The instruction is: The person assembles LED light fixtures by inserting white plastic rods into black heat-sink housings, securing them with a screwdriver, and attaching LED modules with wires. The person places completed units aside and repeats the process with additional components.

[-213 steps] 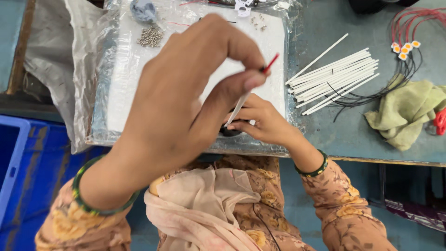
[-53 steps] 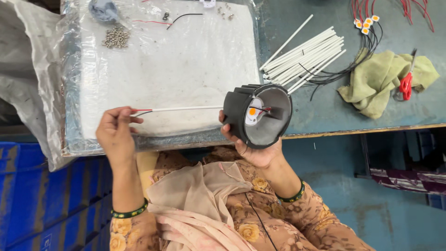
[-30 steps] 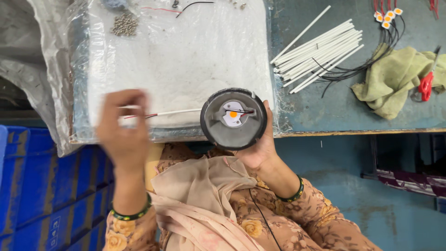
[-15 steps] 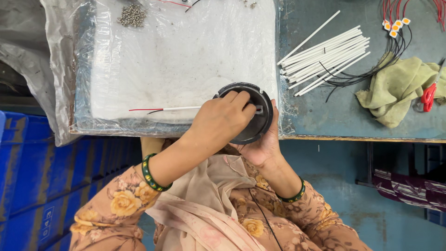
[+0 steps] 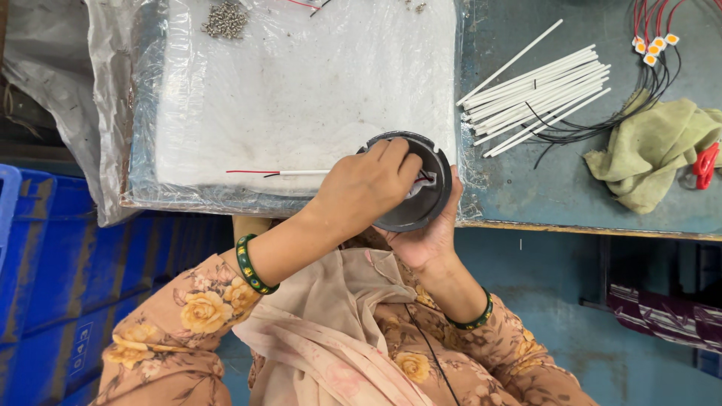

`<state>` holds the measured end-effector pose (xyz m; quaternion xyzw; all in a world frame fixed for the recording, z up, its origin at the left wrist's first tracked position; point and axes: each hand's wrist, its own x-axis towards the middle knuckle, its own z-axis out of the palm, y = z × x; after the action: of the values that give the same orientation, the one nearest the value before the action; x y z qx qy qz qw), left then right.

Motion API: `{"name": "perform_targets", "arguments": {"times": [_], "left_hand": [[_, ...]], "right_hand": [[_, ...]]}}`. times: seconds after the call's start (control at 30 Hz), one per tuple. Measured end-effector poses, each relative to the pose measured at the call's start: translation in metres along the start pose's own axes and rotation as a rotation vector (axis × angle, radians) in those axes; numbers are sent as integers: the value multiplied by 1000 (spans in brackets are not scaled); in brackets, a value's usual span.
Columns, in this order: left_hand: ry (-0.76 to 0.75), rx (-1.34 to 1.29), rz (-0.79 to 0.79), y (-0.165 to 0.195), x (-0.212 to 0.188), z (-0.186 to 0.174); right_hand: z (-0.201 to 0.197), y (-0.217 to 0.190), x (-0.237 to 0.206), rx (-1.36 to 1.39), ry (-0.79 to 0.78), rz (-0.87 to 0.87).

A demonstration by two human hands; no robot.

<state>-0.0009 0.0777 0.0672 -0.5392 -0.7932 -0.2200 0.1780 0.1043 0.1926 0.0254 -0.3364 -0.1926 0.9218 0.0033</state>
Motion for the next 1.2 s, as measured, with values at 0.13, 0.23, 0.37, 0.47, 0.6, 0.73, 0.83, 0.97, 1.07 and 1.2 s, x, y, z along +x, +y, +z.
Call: {"name": "perform_targets", "arguments": {"times": [0.13, 0.23, 0.37, 0.47, 0.6, 0.73, 0.83, 0.97, 1.07, 1.2], "left_hand": [[-54, 50, -71, -4, -2, 2], [5, -35, -76, -7, -8, 2], [15, -97, -158, -4, -16, 2], [-44, -59, -235, 4, -19, 2], [-123, -91, -319, 17, -25, -2], [-134, -107, -365, 27, -27, -6], [-42, -91, -367, 35, -29, -8], [-140, 157, -282, 28, -32, -12], [-176, 250, -216, 24, -29, -14], [-321, 248, -160, 14, -24, -22]], "right_hand": [[-1, 6, 5, -13, 40, -14], [-3, 10, 8, -15, -30, -43], [-3, 11, 11, -20, -15, -41], [0, 11, 11, -34, 30, -36], [5, 10, 13, -34, 9, -51], [5, 7, 15, -21, -24, -47], [3, 4, 17, -3, -17, -5], [1, 4, 19, -11, 39, 9], [1, 6, 20, -3, 18, -23], [2, 7, 21, 6, 32, -14]]}}
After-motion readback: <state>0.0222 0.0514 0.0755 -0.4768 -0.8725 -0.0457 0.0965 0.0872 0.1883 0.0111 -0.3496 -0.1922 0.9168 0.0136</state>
